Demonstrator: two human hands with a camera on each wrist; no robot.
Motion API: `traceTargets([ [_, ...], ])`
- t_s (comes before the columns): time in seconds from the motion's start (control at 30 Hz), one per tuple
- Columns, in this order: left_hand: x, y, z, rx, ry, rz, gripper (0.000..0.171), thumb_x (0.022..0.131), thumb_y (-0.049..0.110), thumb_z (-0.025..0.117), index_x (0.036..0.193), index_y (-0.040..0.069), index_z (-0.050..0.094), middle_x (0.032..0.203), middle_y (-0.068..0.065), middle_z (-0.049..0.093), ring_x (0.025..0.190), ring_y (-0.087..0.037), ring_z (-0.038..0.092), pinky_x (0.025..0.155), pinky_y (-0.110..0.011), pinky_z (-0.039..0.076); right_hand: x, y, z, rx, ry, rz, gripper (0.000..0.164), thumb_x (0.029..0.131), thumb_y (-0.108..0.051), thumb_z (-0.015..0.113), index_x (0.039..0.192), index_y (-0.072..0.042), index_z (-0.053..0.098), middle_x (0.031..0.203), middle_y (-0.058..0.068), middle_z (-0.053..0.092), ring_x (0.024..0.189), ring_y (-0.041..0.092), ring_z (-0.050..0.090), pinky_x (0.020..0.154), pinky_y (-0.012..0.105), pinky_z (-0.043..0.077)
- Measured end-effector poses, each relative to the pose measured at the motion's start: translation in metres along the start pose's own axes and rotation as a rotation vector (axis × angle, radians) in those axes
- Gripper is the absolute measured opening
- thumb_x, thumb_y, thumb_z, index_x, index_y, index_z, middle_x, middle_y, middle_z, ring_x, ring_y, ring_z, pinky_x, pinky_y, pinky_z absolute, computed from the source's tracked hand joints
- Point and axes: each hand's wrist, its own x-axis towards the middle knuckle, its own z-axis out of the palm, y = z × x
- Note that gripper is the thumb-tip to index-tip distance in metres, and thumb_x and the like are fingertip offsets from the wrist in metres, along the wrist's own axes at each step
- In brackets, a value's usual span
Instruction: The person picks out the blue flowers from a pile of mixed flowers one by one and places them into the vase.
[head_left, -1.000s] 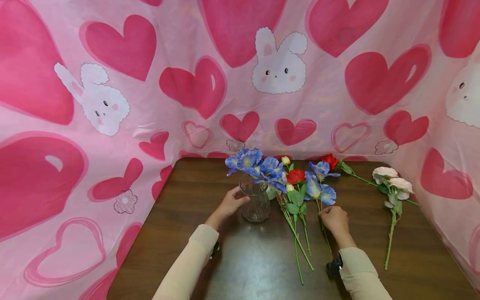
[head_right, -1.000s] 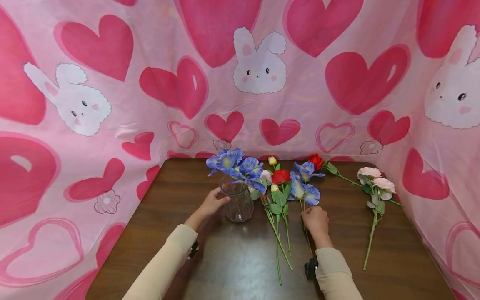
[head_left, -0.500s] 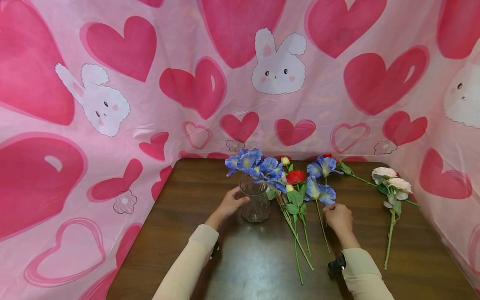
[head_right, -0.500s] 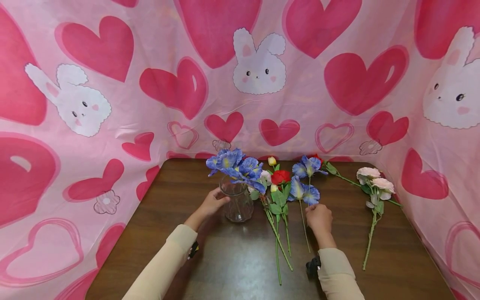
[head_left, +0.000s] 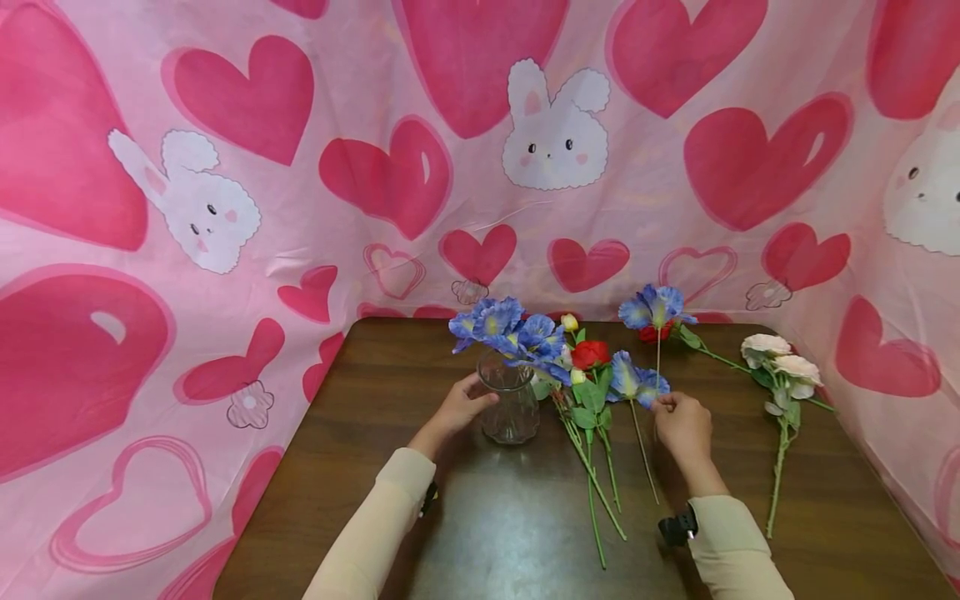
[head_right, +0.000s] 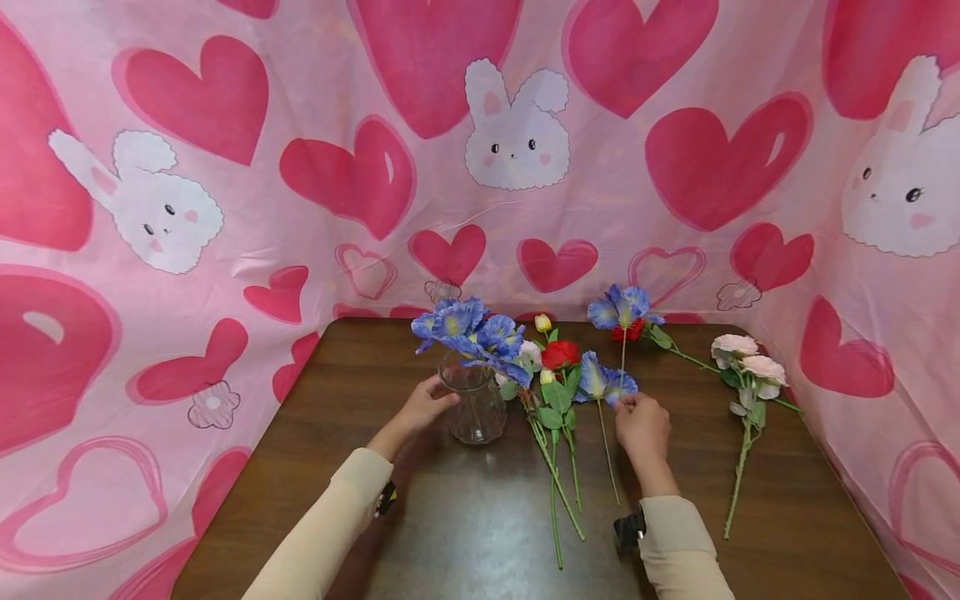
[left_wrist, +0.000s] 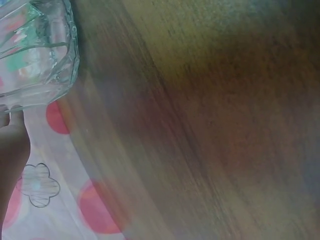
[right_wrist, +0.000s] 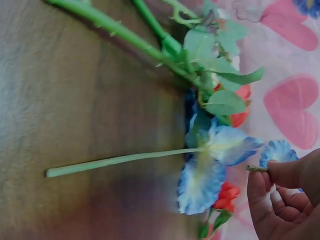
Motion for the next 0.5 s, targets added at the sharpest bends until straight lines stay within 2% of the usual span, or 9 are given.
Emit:
traceTargets([
  [0.23, 0.0, 0.0, -0.002, 0.029, -0.005, -0.013, 0.048, 0.093, 0.011, 0.065, 0.134, -0.008, 0.051, 0.132, -0.025, 0.055, 0.121, -0.036, 0.053, 0.098, -0.041, 0.046, 0.0, -0.021, -0.008, 0.042, 0.047, -0.054, 0.018, 0.09, -0.011, 0.066, 0.093, 0.006, 0.069, 0.082, 0.019, 0.068, 0.078, 0.038, 0.063, 0.068, 0.049, 0.045],
  [0.5, 0.0, 0.005, -0.005, 0.017, -0.041, -0.07, 0.043, 0.094, 0.008, 0.063, 0.133, -0.007, 0.052, 0.131, -0.023, 0.056, 0.12, -0.033, 0.055, 0.095, -0.041, 0.049, -0.005, -0.05, -0.015, 0.081, 0.143, -0.185, 0.012, 0.089, -0.009, 0.07, 0.088, 0.003, 0.07, 0.075, 0.014, 0.067, 0.067, 0.029, 0.062, 0.061, 0.041, 0.045],
])
